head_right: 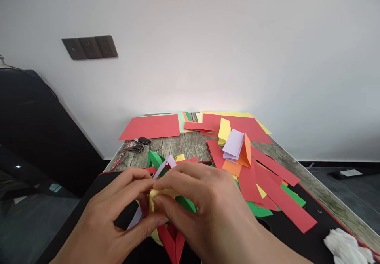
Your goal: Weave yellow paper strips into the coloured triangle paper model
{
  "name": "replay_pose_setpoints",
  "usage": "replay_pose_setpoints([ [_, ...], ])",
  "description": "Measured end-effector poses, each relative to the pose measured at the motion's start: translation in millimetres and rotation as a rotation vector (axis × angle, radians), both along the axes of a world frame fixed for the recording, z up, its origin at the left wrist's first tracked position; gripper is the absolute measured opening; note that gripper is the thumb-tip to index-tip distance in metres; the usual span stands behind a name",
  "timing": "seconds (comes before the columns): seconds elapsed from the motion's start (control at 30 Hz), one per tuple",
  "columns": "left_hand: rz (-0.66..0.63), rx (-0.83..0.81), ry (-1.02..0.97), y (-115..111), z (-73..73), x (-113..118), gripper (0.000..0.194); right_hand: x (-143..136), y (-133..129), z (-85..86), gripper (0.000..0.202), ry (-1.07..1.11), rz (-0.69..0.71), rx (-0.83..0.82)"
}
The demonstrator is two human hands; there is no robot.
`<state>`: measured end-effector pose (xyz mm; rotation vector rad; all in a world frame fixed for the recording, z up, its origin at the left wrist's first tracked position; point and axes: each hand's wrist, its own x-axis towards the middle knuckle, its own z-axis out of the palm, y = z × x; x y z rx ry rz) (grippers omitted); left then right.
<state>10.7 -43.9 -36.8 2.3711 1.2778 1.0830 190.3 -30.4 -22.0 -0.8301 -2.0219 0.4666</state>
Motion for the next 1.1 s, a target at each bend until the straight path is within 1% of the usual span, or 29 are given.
replay_pose_setpoints([
  [0.17,0.011,-0.016,-0.016,-1,0.4,1,0.018,-3,1,-3.4,0.019,0.005,0.031,-0.038],
  [0.37,0.007,0.009,-0.037,-1,-3.9,0,0.026,-4,0,0.2,0.016,0.05,0.008,-0.045],
  [0.47,0.009,0.016,-0.037,0,-3.8,-1,0.029,-1,0,1.5,0.017,0.095,0.003,-0.053],
  [0.53,0.009,0.015,-0.027,0,-2.9,-1,0.029,1,1,2.7,0.014,0.102,-0.029,-0.061],
  [0.67,0.017,0.018,0.001,-1,-2.1,-3,0.026,7,3,6.5,0.003,0.068,-0.122,-0.042],
  [0.77,0.031,0.027,0.003,-2,-2.4,-3,0.028,12,4,8.2,0.006,0.099,-0.159,-0.04],
  [0.87,0.037,0.028,0.001,-2,-2.0,-2,0.03,17,4,8.2,0.004,0.103,-0.187,-0.052],
  [1.1,0.041,0.058,0.002,0,-2.1,2,0.028,29,2,10.4,0.003,0.049,-0.287,0.028],
])
